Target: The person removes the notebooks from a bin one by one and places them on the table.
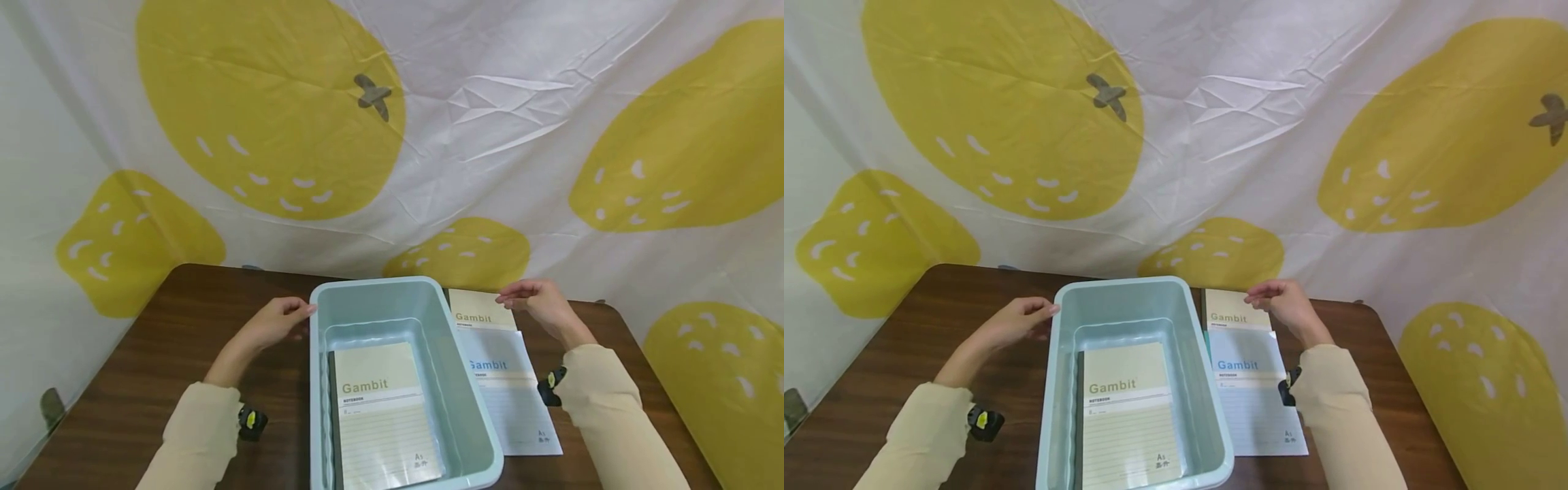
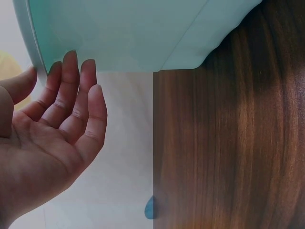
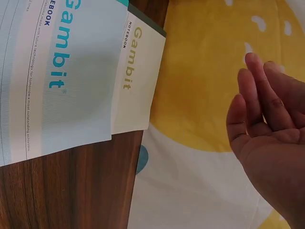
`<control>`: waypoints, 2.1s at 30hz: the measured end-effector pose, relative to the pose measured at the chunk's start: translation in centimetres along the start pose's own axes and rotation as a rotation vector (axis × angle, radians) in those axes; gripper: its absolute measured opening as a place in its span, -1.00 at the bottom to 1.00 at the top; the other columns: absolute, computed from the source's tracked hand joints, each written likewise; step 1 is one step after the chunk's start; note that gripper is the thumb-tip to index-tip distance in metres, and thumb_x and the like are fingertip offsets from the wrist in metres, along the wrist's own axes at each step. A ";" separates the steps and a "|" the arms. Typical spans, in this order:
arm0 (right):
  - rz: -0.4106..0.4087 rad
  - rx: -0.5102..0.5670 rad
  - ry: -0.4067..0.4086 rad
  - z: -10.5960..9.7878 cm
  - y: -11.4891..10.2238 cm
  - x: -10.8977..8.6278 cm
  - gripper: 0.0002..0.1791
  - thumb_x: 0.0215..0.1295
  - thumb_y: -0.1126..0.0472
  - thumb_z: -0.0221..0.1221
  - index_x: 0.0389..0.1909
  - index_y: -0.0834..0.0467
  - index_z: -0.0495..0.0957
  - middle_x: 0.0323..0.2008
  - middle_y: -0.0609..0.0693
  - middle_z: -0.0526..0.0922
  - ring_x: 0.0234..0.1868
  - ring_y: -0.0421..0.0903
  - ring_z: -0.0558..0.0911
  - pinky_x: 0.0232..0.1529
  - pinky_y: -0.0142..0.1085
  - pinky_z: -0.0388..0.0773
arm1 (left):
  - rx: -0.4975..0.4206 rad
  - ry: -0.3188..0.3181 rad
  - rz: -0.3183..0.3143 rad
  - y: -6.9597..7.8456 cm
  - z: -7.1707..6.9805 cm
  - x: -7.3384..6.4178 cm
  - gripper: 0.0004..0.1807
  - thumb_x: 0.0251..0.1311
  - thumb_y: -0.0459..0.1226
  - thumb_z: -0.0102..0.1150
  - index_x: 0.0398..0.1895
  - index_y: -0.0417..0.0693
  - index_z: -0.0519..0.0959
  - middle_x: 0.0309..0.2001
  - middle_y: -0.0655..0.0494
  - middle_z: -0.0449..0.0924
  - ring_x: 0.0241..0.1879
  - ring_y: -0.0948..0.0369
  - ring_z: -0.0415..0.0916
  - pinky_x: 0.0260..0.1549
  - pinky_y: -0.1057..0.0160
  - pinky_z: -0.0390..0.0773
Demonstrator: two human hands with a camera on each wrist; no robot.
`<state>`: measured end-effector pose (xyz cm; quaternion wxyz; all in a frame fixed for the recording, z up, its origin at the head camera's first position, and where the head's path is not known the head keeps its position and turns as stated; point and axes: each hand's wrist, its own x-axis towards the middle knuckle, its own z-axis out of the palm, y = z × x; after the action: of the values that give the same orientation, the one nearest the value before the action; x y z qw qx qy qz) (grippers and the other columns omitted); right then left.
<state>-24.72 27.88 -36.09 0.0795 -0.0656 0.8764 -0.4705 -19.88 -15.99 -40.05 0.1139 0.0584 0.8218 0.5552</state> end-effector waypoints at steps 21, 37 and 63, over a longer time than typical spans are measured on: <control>0.045 0.041 -0.063 -0.8 -4.1 -0.2 -0.70 0.27 0.31 0.07 -0.05 0.42 0.43 -0.22 0.14 0.63 -0.34 -0.10 0.59 -0.28 -0.29 0.53 | 0.004 -0.008 0.015 0.1 -0.1 -0.1 -0.66 0.33 -0.21 -0.05 -0.20 -0.40 0.48 -0.33 -0.07 0.52 -0.32 0.10 0.51 -0.26 0.09 0.55; -0.081 0.103 -0.081 2.5 -10.0 1.2 -0.73 0.23 0.36 0.11 -0.10 0.44 0.47 -0.30 0.11 0.65 -0.38 -0.12 0.61 -0.28 -0.29 0.53 | -0.002 -0.008 0.024 0.1 -0.1 -0.1 -0.68 0.33 -0.23 -0.06 -0.22 -0.41 0.48 -0.34 -0.08 0.52 -0.25 -0.10 0.50 -0.24 0.04 0.54; -0.080 0.160 -0.269 14.3 -12.0 3.3 -0.76 0.14 0.37 0.19 -0.17 0.41 0.54 -0.38 0.06 0.66 -0.31 0.09 0.59 -0.26 -0.17 0.54 | 0.015 -0.001 0.027 0.0 0.0 0.0 -0.69 0.34 -0.23 -0.06 -0.21 -0.39 0.48 -0.32 -0.09 0.52 -0.30 0.03 0.52 -0.24 0.04 0.54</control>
<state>-24.64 9.06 -34.11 0.1821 -0.1564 0.8143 -0.5285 -19.86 -16.00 -40.00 0.1062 0.0705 0.8250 0.5506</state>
